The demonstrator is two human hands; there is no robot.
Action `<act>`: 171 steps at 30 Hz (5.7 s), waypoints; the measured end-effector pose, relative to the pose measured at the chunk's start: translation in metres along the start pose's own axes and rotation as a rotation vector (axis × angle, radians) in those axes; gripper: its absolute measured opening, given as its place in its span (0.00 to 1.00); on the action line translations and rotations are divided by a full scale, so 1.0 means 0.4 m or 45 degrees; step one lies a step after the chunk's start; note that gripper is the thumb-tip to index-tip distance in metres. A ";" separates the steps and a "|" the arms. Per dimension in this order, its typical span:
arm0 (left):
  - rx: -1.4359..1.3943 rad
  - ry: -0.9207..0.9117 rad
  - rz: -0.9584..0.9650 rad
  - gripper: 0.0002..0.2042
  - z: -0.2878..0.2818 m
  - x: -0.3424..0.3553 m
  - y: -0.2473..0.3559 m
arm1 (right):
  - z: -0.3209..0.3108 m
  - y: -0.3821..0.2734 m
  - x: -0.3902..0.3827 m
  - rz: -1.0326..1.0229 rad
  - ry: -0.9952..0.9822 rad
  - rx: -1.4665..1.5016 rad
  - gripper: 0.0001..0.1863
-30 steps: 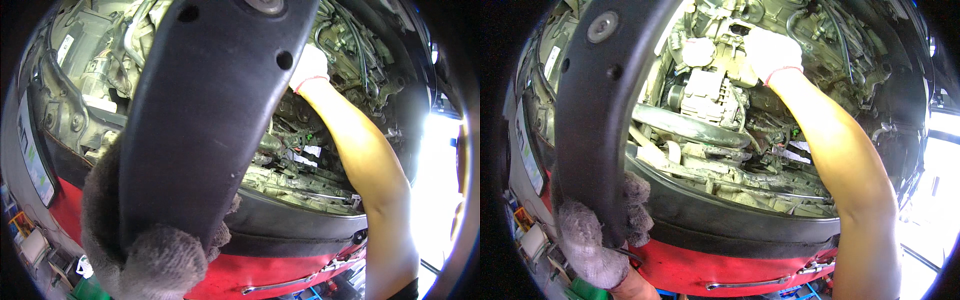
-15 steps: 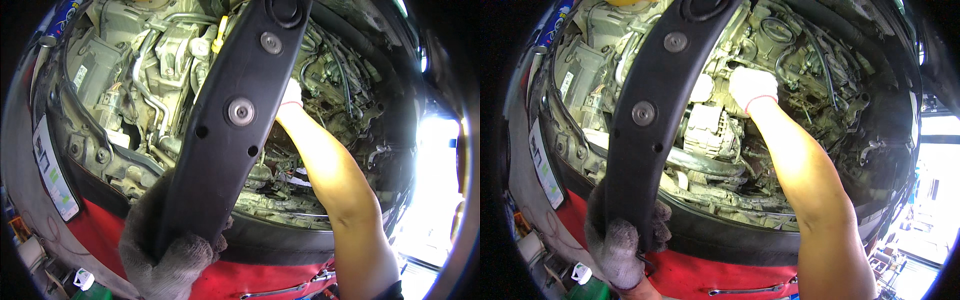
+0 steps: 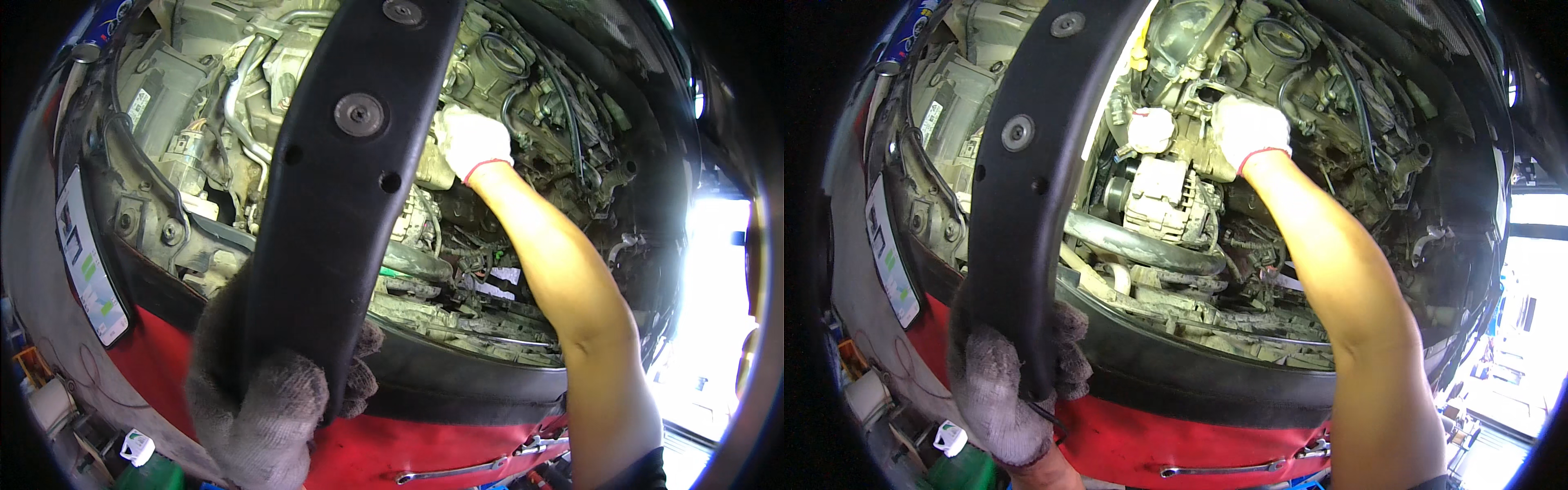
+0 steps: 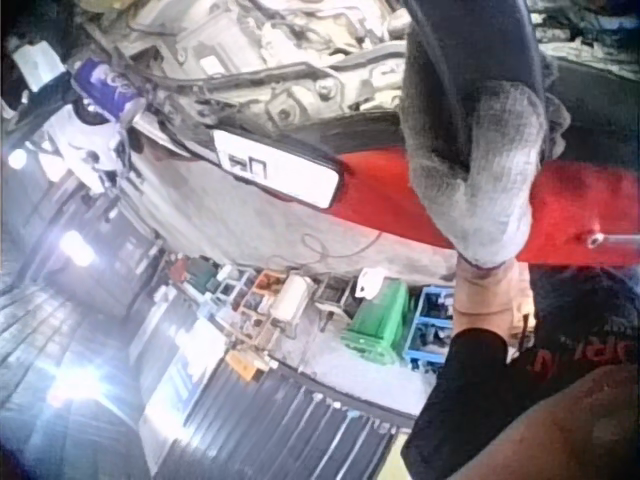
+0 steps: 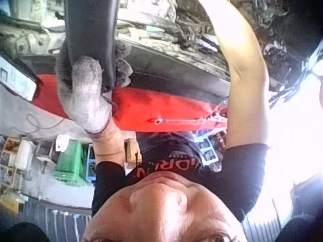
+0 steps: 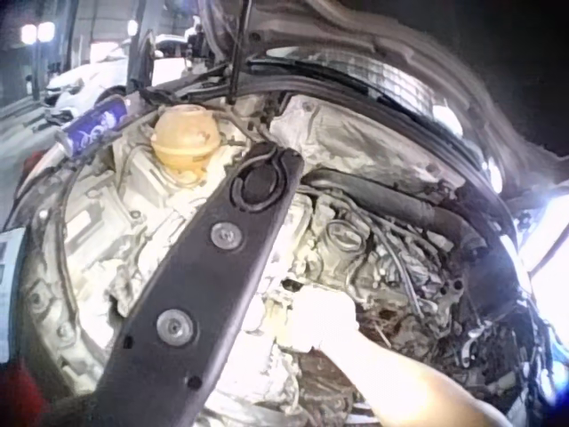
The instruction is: The person works on a car engine with the hood open, using a handheld work light to illuminate the engine bay. They spray a lubricant or cleaner into the engine, retrieve a red fluid container, and use a pneumatic air gun to blow debris from components. The person then wipes engine parts with a cloth and continues cleaning and inspecting the engine.
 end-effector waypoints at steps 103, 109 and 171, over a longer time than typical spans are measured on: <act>-0.141 -0.162 -0.179 0.33 0.010 0.027 0.040 | 0.085 0.030 0.104 0.073 -0.297 -0.229 0.12; -0.175 -0.185 -0.156 0.31 -0.006 0.027 0.044 | 0.066 -0.054 0.146 0.262 -0.451 -0.245 0.15; -0.051 -0.127 -0.102 0.35 0.012 0.022 0.018 | 0.059 0.002 -0.038 0.897 -0.224 0.937 0.27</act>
Point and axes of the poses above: each hand's wrist, its own x-axis towards the middle knuckle, its own z-axis out of the palm, y = z × x, the point moved 2 cm from there along x, towards the middle knuckle, and after that the axes turned 6 degrees about z, right-handed, at the moved point
